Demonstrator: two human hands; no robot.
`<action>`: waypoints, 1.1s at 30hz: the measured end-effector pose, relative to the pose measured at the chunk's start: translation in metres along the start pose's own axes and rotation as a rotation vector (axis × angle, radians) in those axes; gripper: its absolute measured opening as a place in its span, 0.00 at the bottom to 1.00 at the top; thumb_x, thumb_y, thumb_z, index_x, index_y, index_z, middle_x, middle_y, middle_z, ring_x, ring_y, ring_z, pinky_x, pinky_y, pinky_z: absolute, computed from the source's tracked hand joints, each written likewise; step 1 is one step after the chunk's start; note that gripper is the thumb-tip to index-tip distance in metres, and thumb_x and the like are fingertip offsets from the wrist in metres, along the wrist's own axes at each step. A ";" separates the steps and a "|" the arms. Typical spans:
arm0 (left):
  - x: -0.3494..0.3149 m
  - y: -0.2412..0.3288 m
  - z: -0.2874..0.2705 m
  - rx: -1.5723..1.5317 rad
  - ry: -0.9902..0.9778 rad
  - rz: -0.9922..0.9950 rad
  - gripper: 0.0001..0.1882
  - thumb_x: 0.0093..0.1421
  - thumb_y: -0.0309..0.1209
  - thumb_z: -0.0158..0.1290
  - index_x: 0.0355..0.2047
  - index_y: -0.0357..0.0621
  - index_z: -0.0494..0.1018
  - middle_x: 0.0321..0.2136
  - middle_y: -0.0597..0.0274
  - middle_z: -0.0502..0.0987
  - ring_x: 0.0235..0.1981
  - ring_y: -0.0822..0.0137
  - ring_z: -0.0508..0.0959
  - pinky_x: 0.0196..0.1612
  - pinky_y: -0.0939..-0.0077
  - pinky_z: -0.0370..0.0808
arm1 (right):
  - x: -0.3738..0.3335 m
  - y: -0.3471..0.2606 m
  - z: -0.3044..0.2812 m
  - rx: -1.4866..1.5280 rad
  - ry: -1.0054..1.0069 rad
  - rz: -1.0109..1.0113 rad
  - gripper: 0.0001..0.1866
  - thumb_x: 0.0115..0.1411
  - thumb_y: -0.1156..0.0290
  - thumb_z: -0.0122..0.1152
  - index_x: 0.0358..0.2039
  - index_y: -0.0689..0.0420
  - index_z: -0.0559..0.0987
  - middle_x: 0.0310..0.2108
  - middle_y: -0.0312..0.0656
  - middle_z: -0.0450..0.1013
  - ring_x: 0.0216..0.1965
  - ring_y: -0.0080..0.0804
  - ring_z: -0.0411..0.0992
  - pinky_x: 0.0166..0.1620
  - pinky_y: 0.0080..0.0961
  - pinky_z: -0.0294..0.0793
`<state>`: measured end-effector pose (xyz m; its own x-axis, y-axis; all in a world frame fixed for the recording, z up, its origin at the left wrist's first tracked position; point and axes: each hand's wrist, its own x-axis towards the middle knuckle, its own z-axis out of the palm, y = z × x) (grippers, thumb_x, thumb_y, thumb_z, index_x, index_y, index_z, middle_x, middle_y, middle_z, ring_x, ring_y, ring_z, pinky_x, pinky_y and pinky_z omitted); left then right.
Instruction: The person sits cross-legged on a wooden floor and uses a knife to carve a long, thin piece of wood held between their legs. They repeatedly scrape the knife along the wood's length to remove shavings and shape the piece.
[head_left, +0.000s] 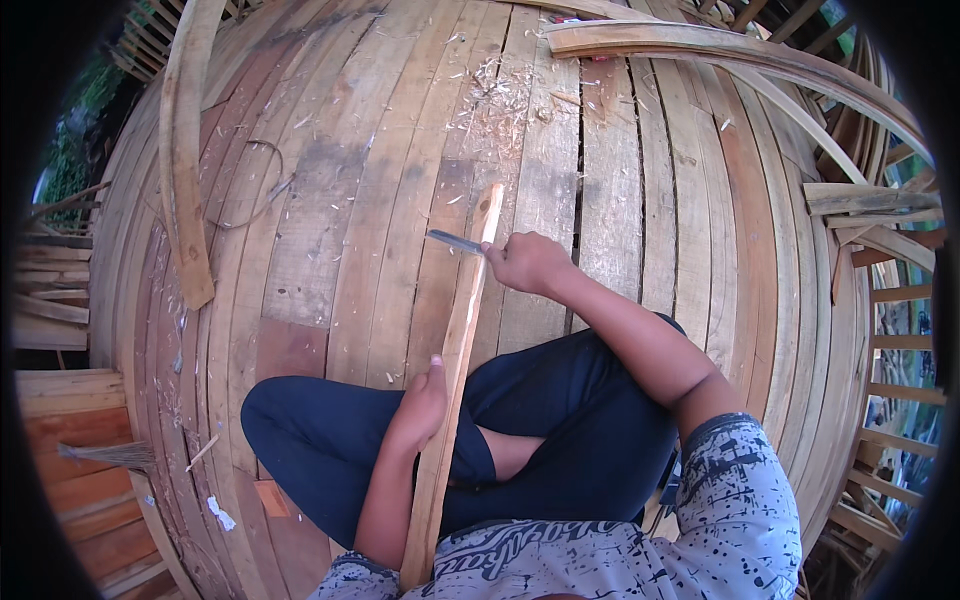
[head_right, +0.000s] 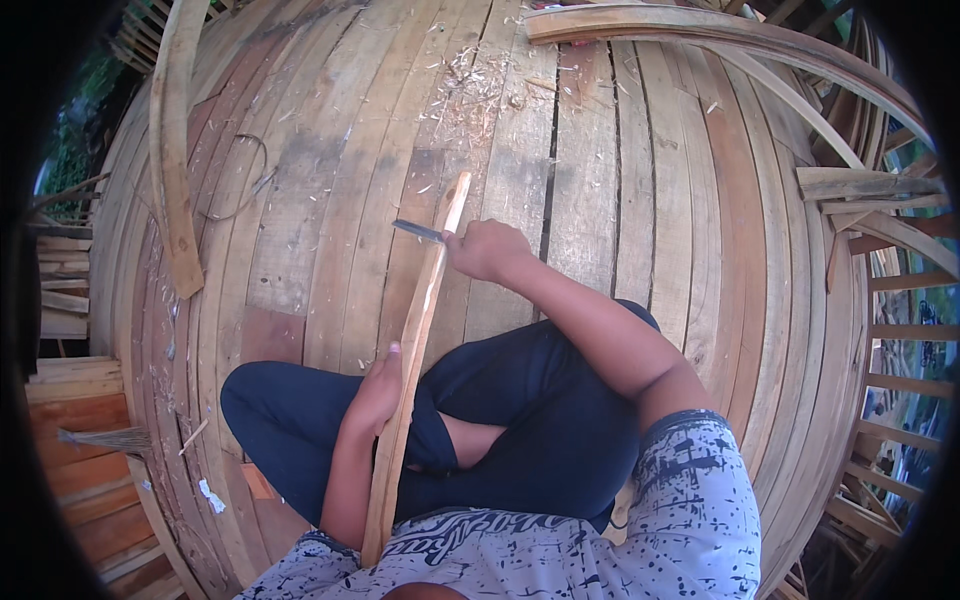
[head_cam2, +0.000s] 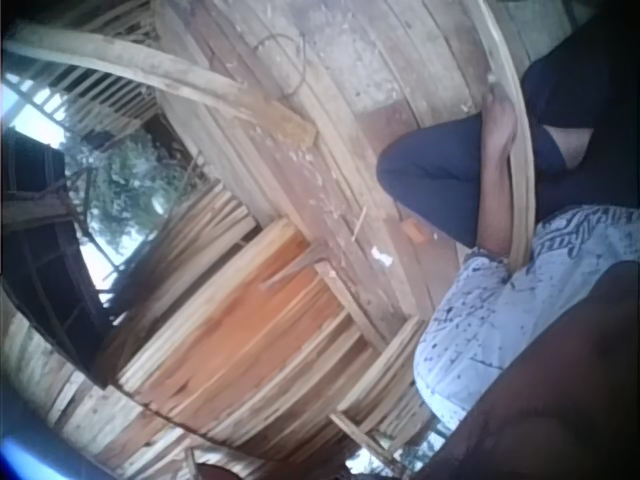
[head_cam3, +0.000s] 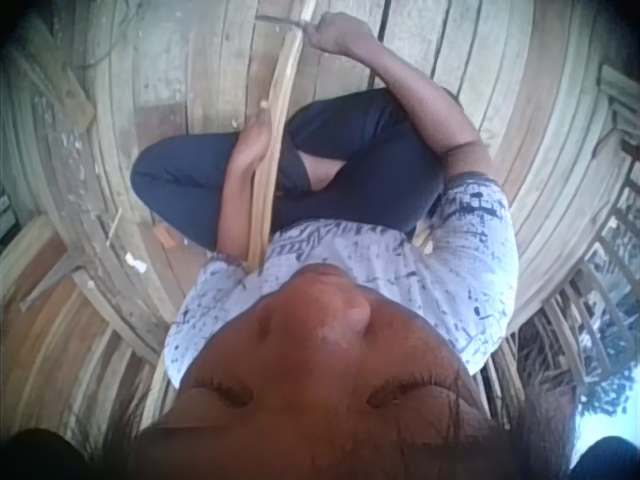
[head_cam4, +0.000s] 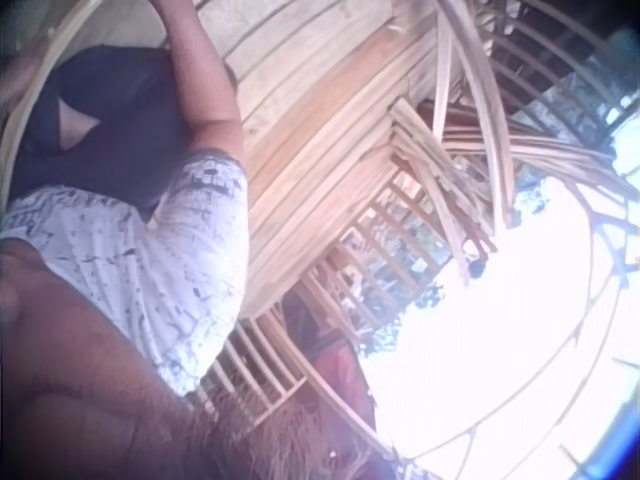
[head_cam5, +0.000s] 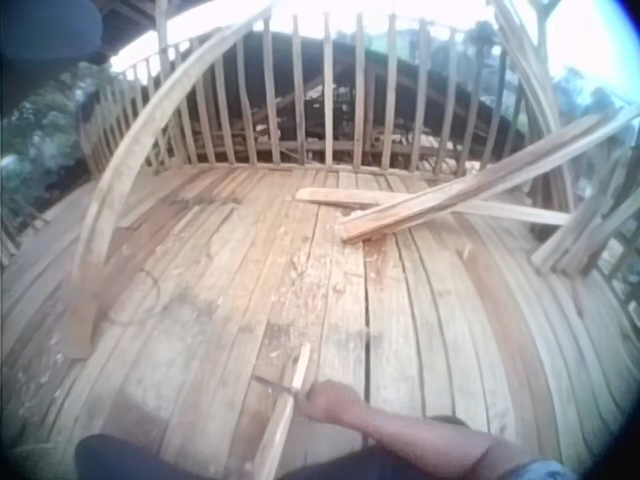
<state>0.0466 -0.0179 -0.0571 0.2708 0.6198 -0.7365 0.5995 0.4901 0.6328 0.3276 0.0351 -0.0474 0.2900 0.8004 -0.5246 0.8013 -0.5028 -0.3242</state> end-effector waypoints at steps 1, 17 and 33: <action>0.002 0.000 -0.001 0.011 -0.013 -0.021 0.38 0.72 0.54 0.31 0.33 0.25 0.72 0.23 0.51 0.74 0.26 0.65 0.74 0.35 0.68 0.73 | 0.001 0.000 0.001 -0.024 -0.004 -0.025 0.36 0.67 0.43 0.40 0.44 0.67 0.80 0.47 0.62 0.76 0.52 0.55 0.74 0.55 0.44 0.73; -0.005 0.008 0.003 0.224 0.067 0.152 0.37 0.73 0.49 0.29 0.34 0.20 0.71 0.32 0.24 0.75 0.44 0.32 0.76 0.51 0.54 0.69 | -0.010 -0.006 0.013 -0.101 0.012 -0.098 0.34 0.66 0.43 0.41 0.43 0.63 0.82 0.43 0.56 0.79 0.47 0.52 0.78 0.51 0.44 0.76; -0.005 0.010 0.000 0.218 0.026 0.118 0.37 0.73 0.49 0.29 0.36 0.20 0.72 0.32 0.24 0.75 0.43 0.31 0.76 0.50 0.54 0.69 | -0.022 -0.014 0.010 -0.079 -0.130 -0.159 0.38 0.66 0.41 0.39 0.43 0.67 0.81 0.45 0.59 0.77 0.49 0.54 0.76 0.55 0.44 0.73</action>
<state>0.0510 -0.0159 -0.0477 0.3307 0.6823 -0.6520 0.7140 0.2709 0.6456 0.3049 0.0215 -0.0394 0.0907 0.8161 -0.5707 0.8716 -0.3422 -0.3509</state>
